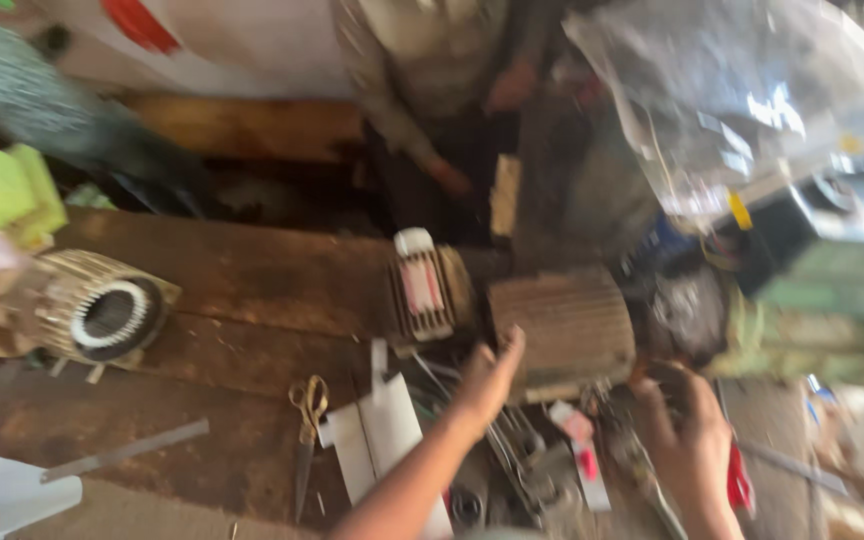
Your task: The person cuts small white strips with scissors and inserts them into the slots of a motor stator. They repeatedly cut, fold, and place the strips into the stator, occasionally adjusting the stator's position on the workbench.
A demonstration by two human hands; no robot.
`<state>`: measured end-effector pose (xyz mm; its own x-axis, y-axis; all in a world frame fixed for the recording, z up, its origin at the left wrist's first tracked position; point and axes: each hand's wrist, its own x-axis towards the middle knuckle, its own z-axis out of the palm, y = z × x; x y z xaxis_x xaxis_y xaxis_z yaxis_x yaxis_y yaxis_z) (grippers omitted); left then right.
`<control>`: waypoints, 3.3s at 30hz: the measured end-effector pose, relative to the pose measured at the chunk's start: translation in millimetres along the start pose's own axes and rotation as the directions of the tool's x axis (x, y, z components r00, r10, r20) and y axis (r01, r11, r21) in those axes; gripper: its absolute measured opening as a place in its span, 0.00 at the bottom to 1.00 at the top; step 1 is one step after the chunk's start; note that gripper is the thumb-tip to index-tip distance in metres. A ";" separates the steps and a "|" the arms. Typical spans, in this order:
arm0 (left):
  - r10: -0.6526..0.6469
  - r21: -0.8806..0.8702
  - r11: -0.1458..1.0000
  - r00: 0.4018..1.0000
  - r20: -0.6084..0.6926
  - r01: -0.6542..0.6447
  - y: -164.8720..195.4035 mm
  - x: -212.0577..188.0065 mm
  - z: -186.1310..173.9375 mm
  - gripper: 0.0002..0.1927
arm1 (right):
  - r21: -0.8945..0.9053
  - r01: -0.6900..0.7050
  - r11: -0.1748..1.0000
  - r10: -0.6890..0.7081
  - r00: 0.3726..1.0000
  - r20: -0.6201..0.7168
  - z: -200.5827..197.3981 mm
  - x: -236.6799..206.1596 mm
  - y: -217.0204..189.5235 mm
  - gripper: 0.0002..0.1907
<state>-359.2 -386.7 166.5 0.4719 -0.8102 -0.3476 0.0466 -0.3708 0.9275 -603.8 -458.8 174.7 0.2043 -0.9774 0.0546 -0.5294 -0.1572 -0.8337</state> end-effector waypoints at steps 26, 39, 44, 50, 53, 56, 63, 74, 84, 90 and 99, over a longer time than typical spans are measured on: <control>-0.217 -0.616 0.759 0.974 0.070 0.213 -0.1 41.8 22.9 0.32 | 0.276 -0.360 0.891 0.239 0.890 0.388 58.8 115.2 -38.6 0.27; -0.076 -0.463 0.860 0.950 0.304 0.216 -3.5 -73.4 18.4 0.39 | 0.186 -0.830 0.526 0.488 0.473 0.733 -12.0 54.6 7.9 0.45; -0.509 -0.535 0.516 0.742 0.436 0.669 23.0 -62.5 15.4 0.45 | 0.136 -0.889 0.437 0.606 0.403 0.686 -19.8 50.8 -6.0 0.45; -0.444 -0.511 0.725 0.880 0.167 0.463 -50.9 -71.8 49.8 0.40 | 0.116 -0.945 0.306 0.679 0.302 0.669 -17.9 52.9 -6.7 0.38; -0.477 -0.504 0.727 0.871 0.117 0.466 -117.3 -80.4 67.9 0.33 | 0.052 -0.849 0.526 0.628 0.429 0.649 -21.0 32.7 27.7 0.36; -0.278 -0.295 0.912 0.958 0.065 0.285 -165.3 -89.6 75.4 0.24 | -0.049 -0.836 0.546 0.712 0.433 0.553 -11.1 16.9 79.4 0.37; 0.045 0.336 0.940 0.999 0.028 -0.052 -136.1 -112.5 34.1 0.24 | 0.096 -0.686 0.721 0.482 0.596 0.642 11.2 -34.5 139.5 0.34; -0.122 -0.578 0.804 0.990 0.071 0.141 -14.4 -230.6 -28.6 0.26 | 0.141 -0.584 0.799 0.416 0.706 0.573 -30.8 -94.1 114.1 0.31; -0.188 -0.687 0.725 0.973 -0.136 0.044 -64.2 -304.8 -103.0 0.24 | 0.141 0.440 0.887 -0.431 0.678 0.595 24.9 -172.1 52.5 0.25; -0.220 -0.680 0.733 0.952 -0.212 0.018 -106.7 -322.2 -191.9 0.26 | -0.022 0.587 0.809 -0.362 0.528 0.768 98.4 -201.2 -21.2 0.35; -0.486 -0.779 0.615 0.835 -0.257 0.118 -175.9 -311.5 -369.0 0.31 | -0.073 -0.549 0.833 0.394 0.494 0.775 282.5 -264.5 -213.6 0.25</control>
<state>-189.5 98.4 162.3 0.5978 -0.3799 -0.7059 0.7707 0.0300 0.6365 -312.2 -126.8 183.2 0.5302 -0.4357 -0.7273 -0.6132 0.3953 -0.6839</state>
